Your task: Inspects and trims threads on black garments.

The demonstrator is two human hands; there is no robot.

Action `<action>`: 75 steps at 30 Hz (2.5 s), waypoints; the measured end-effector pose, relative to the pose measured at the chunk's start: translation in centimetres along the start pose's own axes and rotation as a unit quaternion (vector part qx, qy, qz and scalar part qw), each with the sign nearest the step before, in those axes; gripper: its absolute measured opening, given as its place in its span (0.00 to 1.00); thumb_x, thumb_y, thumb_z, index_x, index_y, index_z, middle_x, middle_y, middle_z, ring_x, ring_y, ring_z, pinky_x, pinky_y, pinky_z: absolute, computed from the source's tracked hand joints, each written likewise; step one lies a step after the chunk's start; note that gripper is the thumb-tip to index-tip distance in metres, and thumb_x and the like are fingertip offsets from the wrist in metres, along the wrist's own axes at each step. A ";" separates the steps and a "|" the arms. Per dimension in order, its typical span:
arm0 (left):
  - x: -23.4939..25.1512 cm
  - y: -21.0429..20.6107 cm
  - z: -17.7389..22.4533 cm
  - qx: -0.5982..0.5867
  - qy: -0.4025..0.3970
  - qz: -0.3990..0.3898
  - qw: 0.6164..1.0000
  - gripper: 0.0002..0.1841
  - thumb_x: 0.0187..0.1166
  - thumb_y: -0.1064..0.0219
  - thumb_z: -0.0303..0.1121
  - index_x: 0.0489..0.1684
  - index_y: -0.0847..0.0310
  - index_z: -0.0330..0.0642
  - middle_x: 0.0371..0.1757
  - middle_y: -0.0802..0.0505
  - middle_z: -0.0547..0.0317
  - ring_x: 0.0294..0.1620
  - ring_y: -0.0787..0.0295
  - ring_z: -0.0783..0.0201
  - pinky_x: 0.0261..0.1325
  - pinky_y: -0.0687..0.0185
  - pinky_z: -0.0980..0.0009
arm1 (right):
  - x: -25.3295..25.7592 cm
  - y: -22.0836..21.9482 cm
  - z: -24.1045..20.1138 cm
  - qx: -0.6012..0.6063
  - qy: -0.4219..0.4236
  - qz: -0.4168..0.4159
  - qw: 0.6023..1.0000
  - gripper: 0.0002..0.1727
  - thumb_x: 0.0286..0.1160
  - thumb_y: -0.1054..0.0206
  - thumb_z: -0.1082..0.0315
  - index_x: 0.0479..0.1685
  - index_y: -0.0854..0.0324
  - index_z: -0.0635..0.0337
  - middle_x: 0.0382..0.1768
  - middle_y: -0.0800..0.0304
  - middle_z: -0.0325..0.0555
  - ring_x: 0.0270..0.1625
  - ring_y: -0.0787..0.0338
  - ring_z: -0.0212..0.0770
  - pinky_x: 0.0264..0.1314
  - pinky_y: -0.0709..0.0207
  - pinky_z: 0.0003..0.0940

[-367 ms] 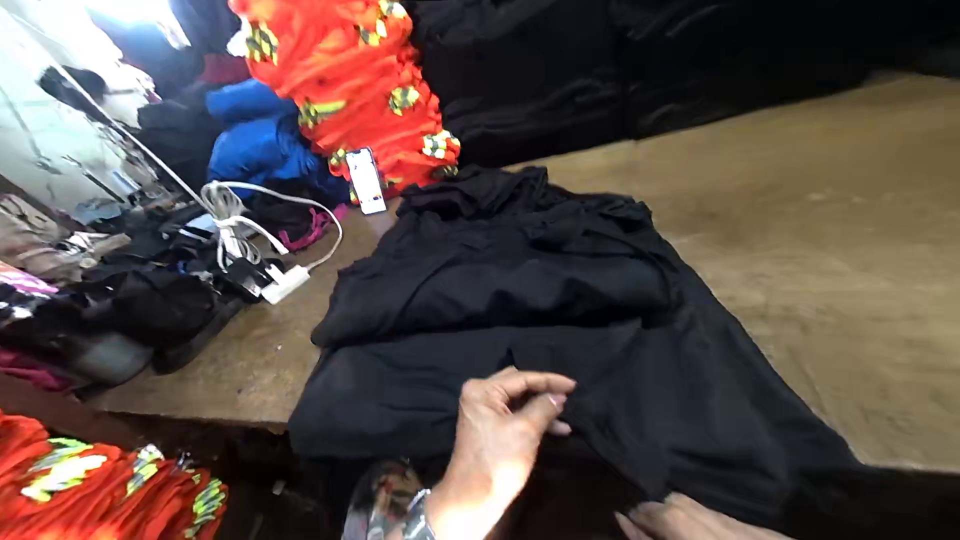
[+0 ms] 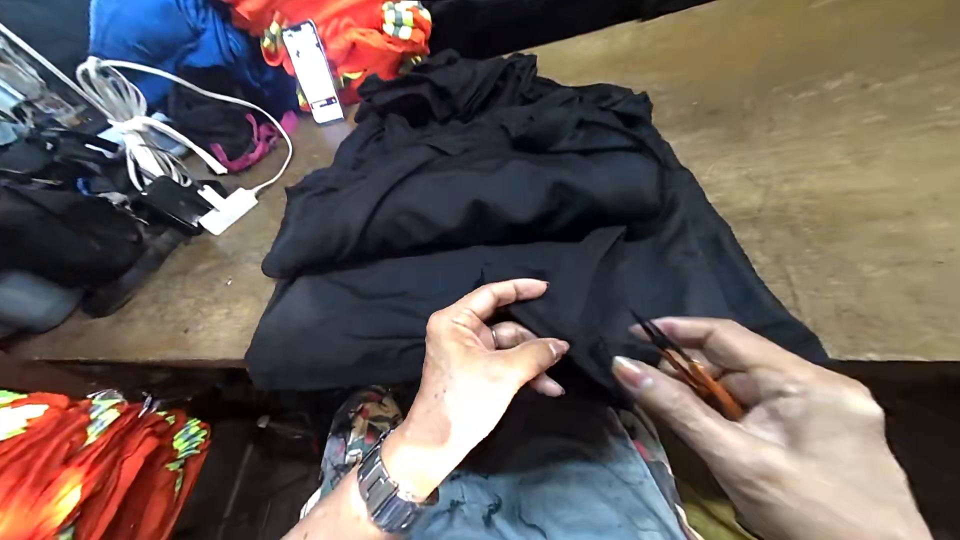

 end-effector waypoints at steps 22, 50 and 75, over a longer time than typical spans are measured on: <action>-1.4 0.1 0.0 -0.059 0.060 -0.028 0.996 0.36 0.57 0.25 0.08 0.73 0.22 0.34 0.53 0.09 0.42 0.40 0.06 0.58 0.38 0.07 0.68 | -4.3 -0.8 -0.2 -0.300 0.197 0.074 0.930 0.27 0.93 0.55 0.57 0.64 0.16 0.70 0.39 0.13 0.61 0.39 0.15 0.50 0.40 0.23 0.43; -2.0 -0.3 1.2 -0.078 0.049 -0.022 0.995 0.42 0.54 0.25 0.05 0.78 0.29 0.31 0.52 0.06 0.38 0.44 0.03 0.53 0.36 0.05 0.69 | -1.9 -1.8 0.2 -0.102 0.154 0.101 0.978 0.26 0.71 0.25 0.51 0.57 0.18 0.63 0.40 0.14 0.38 0.36 0.24 0.19 0.36 0.31 0.15; 0.6 -1.7 2.2 0.194 -0.099 -0.163 0.962 0.31 0.81 0.34 0.22 0.86 0.35 0.34 0.58 0.09 0.51 0.54 0.08 0.67 0.59 0.08 0.68 | 3.3 -0.4 -0.6 -0.154 0.118 -0.023 0.981 0.13 0.71 0.33 0.63 0.47 0.17 0.63 0.37 0.15 0.36 0.36 0.19 0.17 0.39 0.25 0.14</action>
Point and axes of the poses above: each hand's wrist, its own x-axis towards the middle knuckle, its own y-axis out of the back of the hand, z = x × y, the point moved 6 cm from there along x, towards the middle knuckle
